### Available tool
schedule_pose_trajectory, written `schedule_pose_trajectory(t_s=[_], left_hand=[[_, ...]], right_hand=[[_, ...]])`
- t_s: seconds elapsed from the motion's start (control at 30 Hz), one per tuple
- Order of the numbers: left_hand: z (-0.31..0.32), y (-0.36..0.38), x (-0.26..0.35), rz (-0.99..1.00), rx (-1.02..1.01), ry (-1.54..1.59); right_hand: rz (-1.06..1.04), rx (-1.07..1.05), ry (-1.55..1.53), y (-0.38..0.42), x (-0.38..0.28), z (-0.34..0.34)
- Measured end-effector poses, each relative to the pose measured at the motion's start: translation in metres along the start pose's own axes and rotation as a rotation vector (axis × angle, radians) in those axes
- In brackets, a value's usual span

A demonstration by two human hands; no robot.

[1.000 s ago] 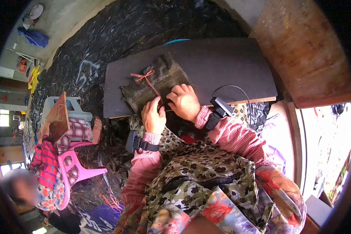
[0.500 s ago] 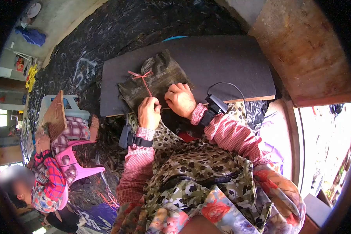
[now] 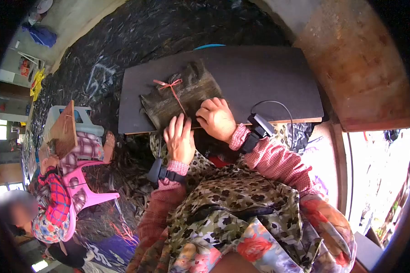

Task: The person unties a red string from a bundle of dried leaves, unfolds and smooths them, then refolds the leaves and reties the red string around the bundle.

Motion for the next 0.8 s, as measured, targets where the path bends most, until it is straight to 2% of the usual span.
schedule_pose_trajectory(t_s=[0.03, 0.07, 0.17, 0.27, 0.4, 0.47, 0.53, 0.57, 0.6, 0.67, 0.73, 0.8], left_hand=[[0.002, 0.008, -0.004, -0.057, -0.093, -0.016], [0.003, 0.014, -0.006, -0.065, -0.091, -0.016], [-0.005, 0.019, -0.007, -0.081, -0.011, 0.108], [-0.020, 0.023, -0.015, -0.099, 0.114, 0.080], [-0.020, 0.041, -0.037, -0.206, 0.108, 0.027], [-0.027, 0.051, -0.049, -0.270, 0.347, 0.271], [-0.021, 0.068, -0.070, -0.498, 0.425, 0.485], [0.000, 0.077, -0.089, -0.703, 0.497, 0.821], [-0.001, 0.074, -0.093, -0.799, 0.471, 0.868], [0.001, 0.063, -0.092, -0.835, 0.569, 1.104], [0.003, 0.054, -0.095, -0.838, 0.579, 1.072], [0.013, 0.049, -0.105, -0.823, 0.479, 1.048]], right_hand=[[-0.001, 0.001, 0.025, 0.001, 0.003, 0.001], [-0.006, 0.000, 0.048, 0.003, 0.005, 0.001], [0.012, -0.031, 0.061, 0.002, 0.005, -0.004], [0.006, -0.005, 0.050, -0.003, -0.005, -0.010], [-0.086, -0.042, 0.033, 0.001, -0.012, -0.005], [-0.109, -0.077, 0.062, 0.003, -0.012, -0.006], [-0.087, -0.067, 0.049, 0.005, -0.010, -0.006], [-0.059, -0.050, 0.016, 0.003, -0.009, -0.007], [-0.044, -0.047, 0.009, 0.001, -0.009, -0.010], [-0.022, -0.047, 0.015, -0.003, -0.011, -0.012], [-0.014, -0.045, 0.023, -0.004, -0.009, -0.011], [-0.003, -0.036, 0.034, -0.004, -0.004, -0.010]])
Point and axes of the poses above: each hand's wrist, its own y-axis away from the middle knuckle, its own z-axis out of the palm, x = y × z, the point moved 3 cm from there along -y, towards the middle knuckle, and after that the axes turned 14 degrees about y, right-handed, at the moved point
